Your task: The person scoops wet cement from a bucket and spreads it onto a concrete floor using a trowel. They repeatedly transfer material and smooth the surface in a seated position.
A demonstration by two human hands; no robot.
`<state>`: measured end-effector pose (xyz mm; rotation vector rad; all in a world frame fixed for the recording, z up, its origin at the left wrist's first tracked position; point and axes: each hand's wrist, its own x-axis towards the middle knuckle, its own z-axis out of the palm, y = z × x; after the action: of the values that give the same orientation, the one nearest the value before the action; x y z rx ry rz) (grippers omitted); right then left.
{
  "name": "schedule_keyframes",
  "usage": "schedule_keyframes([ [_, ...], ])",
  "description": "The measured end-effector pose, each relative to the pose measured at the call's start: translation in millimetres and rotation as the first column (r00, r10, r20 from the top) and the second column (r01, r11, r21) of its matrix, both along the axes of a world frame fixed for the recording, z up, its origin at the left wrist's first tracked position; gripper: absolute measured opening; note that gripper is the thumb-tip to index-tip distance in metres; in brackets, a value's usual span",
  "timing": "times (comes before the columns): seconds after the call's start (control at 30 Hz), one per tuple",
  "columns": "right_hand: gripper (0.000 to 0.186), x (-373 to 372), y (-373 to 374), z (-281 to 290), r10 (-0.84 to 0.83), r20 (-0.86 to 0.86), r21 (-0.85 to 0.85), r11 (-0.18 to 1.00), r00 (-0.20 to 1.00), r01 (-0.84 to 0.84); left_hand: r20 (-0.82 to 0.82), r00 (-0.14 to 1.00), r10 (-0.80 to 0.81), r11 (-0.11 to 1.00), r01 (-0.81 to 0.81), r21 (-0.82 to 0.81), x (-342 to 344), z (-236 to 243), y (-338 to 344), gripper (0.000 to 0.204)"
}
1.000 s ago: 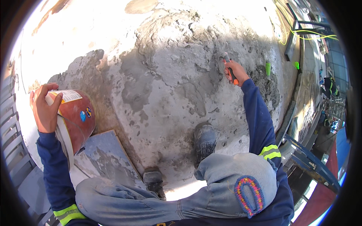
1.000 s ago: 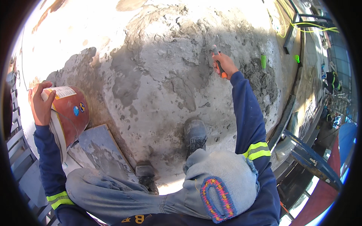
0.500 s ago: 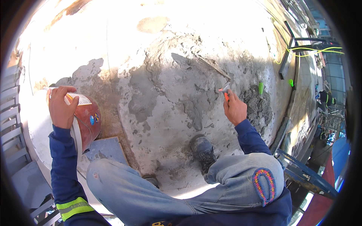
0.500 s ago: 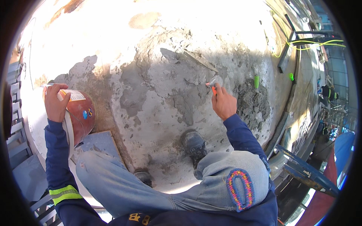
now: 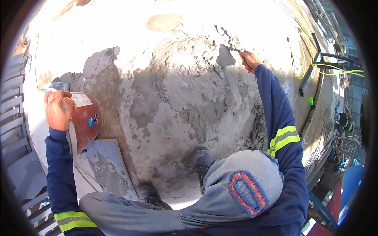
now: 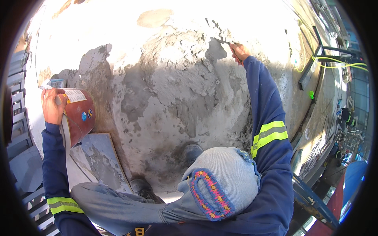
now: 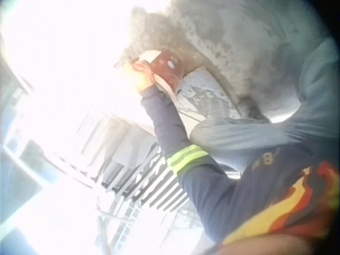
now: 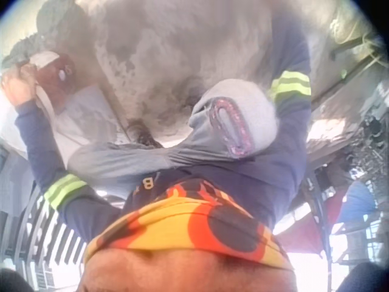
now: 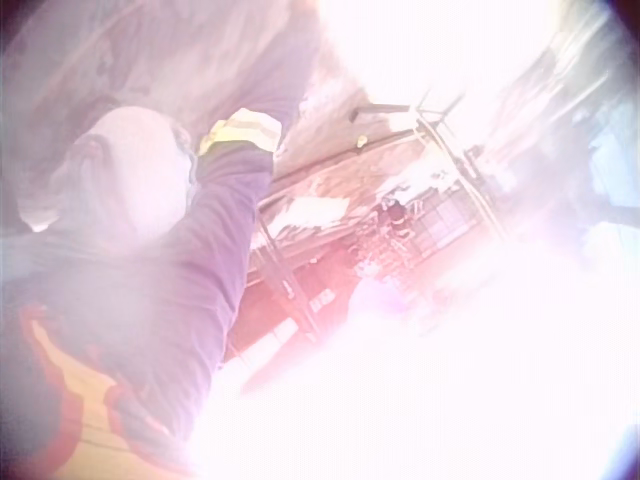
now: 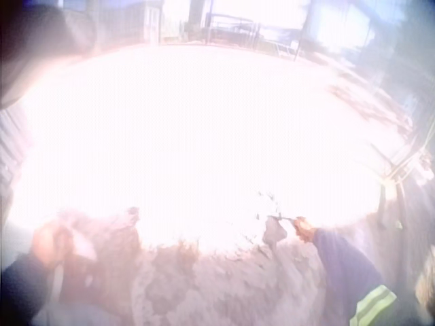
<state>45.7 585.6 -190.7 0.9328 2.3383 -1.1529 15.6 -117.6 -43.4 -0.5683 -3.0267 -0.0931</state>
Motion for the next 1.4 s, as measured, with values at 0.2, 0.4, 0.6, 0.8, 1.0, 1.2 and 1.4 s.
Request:
schedule_keyframes([
  [0.2,0.039,-48.1,-38.6,9.7,0.279,0.173,-0.045,0.96,0.945,-0.275,-0.038,0.999,0.001,0.998,-0.003,-0.059,3.3,-4.4,-9.7,0.013],
  [0.4,0.036,-18.6,-53.7,29.0,0.491,0.162,0.187,0.836,0.856,-0.515,-0.041,0.999,0.009,0.998,-0.011,-0.06,-0.2,-3.2,-9.7,0.014],
  [0.6,0.038,48.4,-70.3,19.8,0.762,0.059,0.562,0.509,0.645,-0.652,0.011,1.0,0.011,0.996,-0.01,-0.086,1.2,-7.2,-10.0,0.015],
  [0.8,0.036,150.4,-133.9,15.2,0.651,-0.097,0.708,0.577,0.753,-0.408,0.004,1.0,-0.025,0.995,0.025,-0.098,0.4,-0.2,-10.0,0.02],
  [1.0,0.038,184.0,-125.7,45.8,0.603,-0.252,0.742,0.622,0.757,-0.249,-0.015,0.999,-0.035,0.999,0.034,-0.036,1.7,-3.1,-3.2,0.019],
  [1.2,0.038,55.2,-47.8,27.4,0.514,-0.198,0.707,0.664,0.834,-0.242,0.03,0.999,-0.013,0.998,0.015,-0.056,0.7,0.7,-3.5,0.02],
  [1.4,0.04,-94.5,-39.3,-29.0,0.44,-0.214,0.469,0.83,0.872,-0.304,0.0,0.999,0.044,0.999,-0.044,-0.027,0.3,7.4,0.7,0.019],
])
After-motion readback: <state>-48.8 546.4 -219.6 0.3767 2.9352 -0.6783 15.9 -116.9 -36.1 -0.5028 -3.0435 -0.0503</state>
